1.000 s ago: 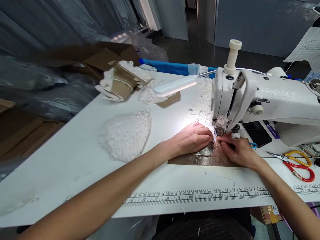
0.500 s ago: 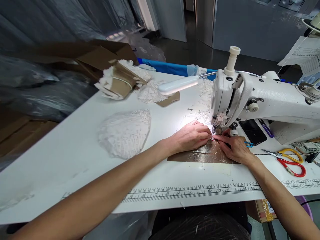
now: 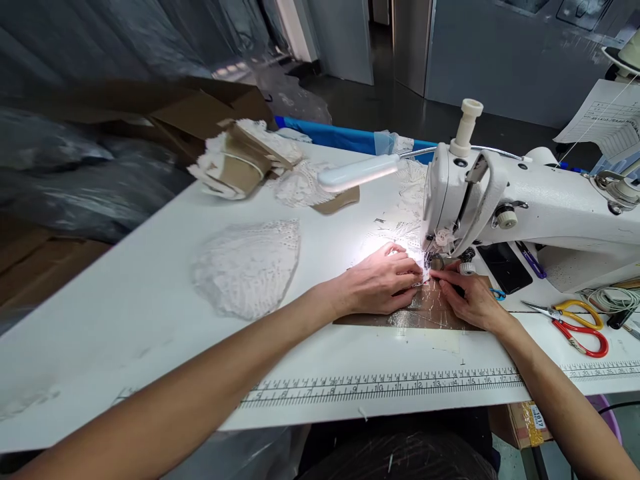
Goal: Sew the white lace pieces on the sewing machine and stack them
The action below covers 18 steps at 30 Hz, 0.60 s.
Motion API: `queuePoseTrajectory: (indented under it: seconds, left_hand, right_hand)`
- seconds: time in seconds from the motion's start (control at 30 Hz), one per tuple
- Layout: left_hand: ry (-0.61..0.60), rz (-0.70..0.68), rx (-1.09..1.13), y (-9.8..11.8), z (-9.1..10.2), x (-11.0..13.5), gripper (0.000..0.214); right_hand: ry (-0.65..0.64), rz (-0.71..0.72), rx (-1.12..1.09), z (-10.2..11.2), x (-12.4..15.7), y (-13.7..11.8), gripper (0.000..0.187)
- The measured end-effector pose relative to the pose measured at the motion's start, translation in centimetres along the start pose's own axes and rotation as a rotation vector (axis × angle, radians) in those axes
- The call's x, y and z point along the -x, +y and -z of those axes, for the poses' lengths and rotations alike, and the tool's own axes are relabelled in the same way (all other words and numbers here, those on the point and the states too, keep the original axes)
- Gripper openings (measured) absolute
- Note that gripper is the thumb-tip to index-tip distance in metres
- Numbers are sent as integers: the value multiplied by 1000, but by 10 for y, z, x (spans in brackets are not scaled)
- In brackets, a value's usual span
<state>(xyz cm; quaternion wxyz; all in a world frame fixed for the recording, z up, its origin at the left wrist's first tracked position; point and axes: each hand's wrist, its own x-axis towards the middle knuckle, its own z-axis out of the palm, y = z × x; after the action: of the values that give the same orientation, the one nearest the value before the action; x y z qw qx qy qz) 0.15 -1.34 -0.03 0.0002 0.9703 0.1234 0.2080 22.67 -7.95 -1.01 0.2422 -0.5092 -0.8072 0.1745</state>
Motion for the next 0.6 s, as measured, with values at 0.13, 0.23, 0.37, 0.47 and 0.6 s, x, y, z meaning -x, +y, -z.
queuePoseTrajectory:
  seconds: [0.13, 0.23, 0.37, 0.47, 0.6]
  left_hand:
    - [-8, 1, -35, 1, 1, 0, 23]
    - [-8, -15, -56, 1, 0, 0, 22]
    - [0, -7, -38, 2, 0, 0, 22]
    - [-4, 18, -4, 3, 1, 1, 21]
    - [-16, 22, -14, 3, 3, 1, 22]
  right_hand:
    - [11, 25, 22, 0, 0, -1, 34]
    - [19, 103, 111, -4, 0, 0, 32]
    - [12, 118, 202, -7, 1, 0, 32]
    - [14, 119, 205, -6, 2, -2, 33]
    - [20, 135, 197, -4, 2, -4, 31]
